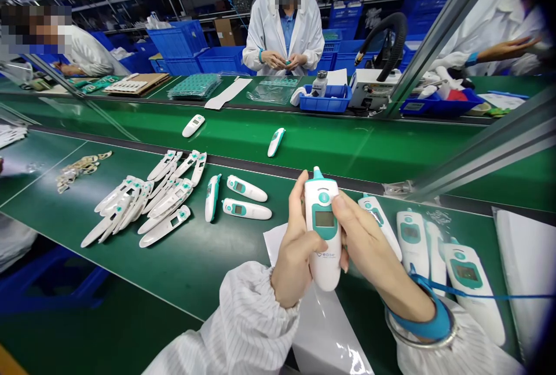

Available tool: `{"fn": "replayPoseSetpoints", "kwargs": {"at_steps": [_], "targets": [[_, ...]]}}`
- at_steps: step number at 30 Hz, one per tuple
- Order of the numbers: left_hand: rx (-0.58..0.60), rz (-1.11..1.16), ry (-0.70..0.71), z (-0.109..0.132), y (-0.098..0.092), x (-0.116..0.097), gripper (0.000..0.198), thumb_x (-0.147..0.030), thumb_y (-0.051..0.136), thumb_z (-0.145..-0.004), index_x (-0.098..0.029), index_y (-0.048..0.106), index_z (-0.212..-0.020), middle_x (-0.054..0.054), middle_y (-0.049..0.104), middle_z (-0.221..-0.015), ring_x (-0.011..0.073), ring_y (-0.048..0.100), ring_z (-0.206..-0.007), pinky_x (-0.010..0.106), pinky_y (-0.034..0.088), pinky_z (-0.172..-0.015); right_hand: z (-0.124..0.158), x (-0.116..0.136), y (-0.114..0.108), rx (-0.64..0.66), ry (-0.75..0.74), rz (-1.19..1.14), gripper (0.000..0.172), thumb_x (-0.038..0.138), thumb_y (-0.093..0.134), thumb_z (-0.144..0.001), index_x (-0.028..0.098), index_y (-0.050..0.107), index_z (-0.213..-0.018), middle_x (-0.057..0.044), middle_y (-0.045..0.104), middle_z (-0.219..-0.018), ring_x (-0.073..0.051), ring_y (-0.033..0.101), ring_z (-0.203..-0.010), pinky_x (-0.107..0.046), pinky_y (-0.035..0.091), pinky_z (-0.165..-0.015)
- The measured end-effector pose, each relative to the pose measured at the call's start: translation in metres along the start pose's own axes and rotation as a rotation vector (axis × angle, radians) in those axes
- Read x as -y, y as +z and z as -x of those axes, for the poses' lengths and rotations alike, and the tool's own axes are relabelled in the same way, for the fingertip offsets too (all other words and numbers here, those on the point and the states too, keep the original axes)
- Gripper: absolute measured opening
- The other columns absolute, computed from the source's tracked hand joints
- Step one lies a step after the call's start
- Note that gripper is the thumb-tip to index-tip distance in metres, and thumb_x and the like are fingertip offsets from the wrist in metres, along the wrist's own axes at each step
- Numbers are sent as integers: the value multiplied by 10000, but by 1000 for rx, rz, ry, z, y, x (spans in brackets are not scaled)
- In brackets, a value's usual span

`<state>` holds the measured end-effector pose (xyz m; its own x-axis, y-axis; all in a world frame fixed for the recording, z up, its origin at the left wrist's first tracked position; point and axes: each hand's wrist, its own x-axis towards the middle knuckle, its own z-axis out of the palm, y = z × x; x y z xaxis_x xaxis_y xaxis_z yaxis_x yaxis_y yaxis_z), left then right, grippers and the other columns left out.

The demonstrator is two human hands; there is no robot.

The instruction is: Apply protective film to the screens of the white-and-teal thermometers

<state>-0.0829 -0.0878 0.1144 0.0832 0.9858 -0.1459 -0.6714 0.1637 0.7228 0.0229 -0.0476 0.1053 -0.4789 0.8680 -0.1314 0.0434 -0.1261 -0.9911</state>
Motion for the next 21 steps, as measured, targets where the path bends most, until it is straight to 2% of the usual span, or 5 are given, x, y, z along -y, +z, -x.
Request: {"fn": "replayPoseSetpoints", "kwargs": {"at_steps": [3, 8, 12, 16, 21], "targets": [[46, 22, -5, -2, -4, -2, 964, -71, 438, -636, -394, 75, -1468, -31, 549, -728, 127, 552, -486, 270, 445, -505, -1, -1, -7, 91, 0, 9, 392, 464, 524, -908, 269, 495, -1247, 71, 519, -654, -61, 472, -383, -169, 400, -341], [89, 55, -24, -4, -10, -5, 974, -82, 435, -599, -350, 72, -1461, -4, 565, -818, 133, 557, -448, 264, 421, -443, -1, -1, -22, 242, -16, -28, 472, 348, 505, -916, 308, 408, -1377, 11, 594, -882, -116, 584, -613, -241, 525, -549], [113, 55, -27, -6, -12, -6, 952, -113, 448, -638, -322, 35, -1470, -12, 573, -701, 149, 553, -455, 274, 442, -452, -2, -2, -29, 270, 10, -110, 469, 301, 432, -919, 309, 408, -1387, 33, 540, -725, -125, 551, -516, -265, 498, -512], [-43, -68, -17, -8, -5, -4, 635, -338, 483, -882, -366, 203, -1451, 2, 611, -812, 114, 553, -486, 251, 460, -467, -4, -3, -23, 280, 0, -80, 467, 353, 452, -929, 308, 385, -1389, 26, 579, -799, -128, 574, -550, -263, 510, -514], [-278, -75, 100, -25, -10, 6, 401, -474, 514, -894, -260, 549, -1231, 38, 609, -1125, 181, 612, -981, 254, 505, -805, -12, -9, -9, 211, -74, 190, 570, 373, 588, -876, 287, 359, -1391, -54, 575, -1231, -199, 602, -1037, -346, 523, -872]]}}
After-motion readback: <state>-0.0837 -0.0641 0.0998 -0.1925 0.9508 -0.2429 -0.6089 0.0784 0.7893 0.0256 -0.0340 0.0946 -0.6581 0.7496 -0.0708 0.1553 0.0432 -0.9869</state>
